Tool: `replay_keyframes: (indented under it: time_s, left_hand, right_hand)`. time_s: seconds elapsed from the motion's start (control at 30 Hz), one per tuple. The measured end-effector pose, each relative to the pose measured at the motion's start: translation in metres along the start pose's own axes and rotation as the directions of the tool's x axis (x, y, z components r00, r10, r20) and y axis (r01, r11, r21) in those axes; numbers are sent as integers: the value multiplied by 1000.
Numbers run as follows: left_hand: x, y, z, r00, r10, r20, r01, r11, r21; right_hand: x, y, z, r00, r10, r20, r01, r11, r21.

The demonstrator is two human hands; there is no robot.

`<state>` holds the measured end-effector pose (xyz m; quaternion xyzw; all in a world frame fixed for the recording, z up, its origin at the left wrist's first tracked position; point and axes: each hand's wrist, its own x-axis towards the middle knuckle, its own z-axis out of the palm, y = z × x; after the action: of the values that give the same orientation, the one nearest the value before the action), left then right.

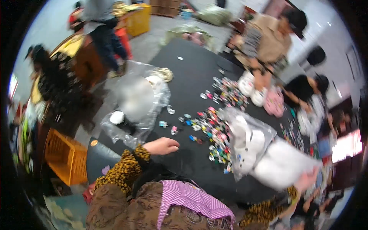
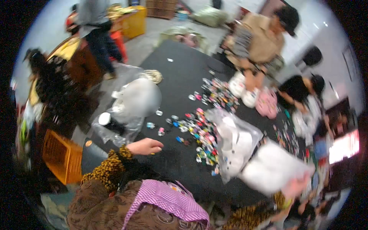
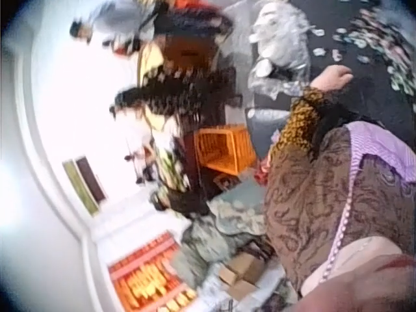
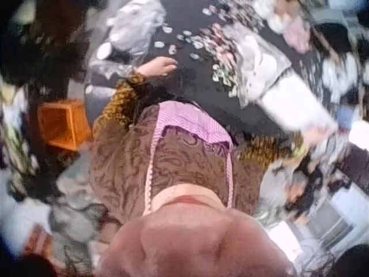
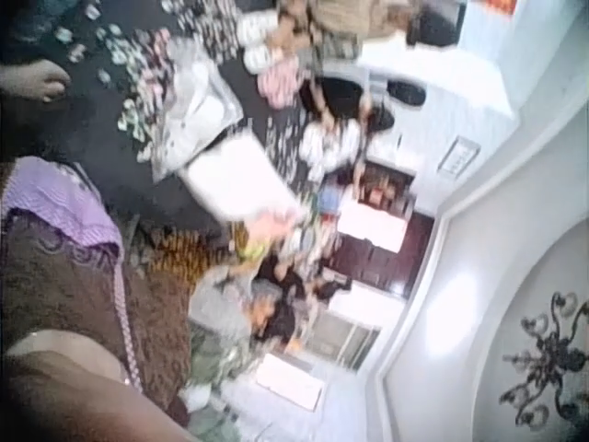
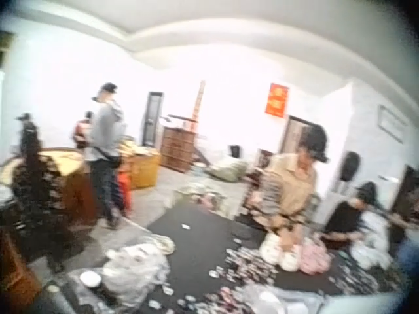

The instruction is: Manually attaching decorative charms to rubber clog shoes and packaging them in plastic bags.

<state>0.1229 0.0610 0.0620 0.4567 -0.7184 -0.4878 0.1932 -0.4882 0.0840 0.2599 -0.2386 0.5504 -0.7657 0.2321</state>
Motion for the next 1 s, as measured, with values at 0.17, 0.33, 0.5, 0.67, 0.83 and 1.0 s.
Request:
replay_keyframes:
  time_s: [0.17, 0.33, 0.5, 0.67, 0.83, 1.0]
  left_hand:
    - [-8, -3, 0, 996, -89, 10, 89, 995, -48]
    - [-1, -4, -2, 999, -48, -9, 48, 999, -23]
    - [5, 23, -13, 996, -83, 32, 89, 940, -329]
    - [6, 42, -19, 999, -47, -18, 14, 597, -802]
    - [3, 12, -17, 999, -53, 10, 13, 58, -998]
    - [6, -12, -11, 980, -116, -164, -196, -370, -908]
  right_hand:
    - [-60, -51, 30, 740, -479, 473, 613, 190, -767]
    - [-69, -53, 68, 506, -645, 573, 842, 225, -490]
    - [-113, -32, 162, 712, -660, 239, 700, 692, -175]
    - [-150, 8, 243, 818, 235, 525, -384, 902, 195]
    - [-207, 52, 267, 106, 76, 991, -385, 923, -30]
    - [-249, 44, 279, -427, -25, 904, 55, 997, 54]
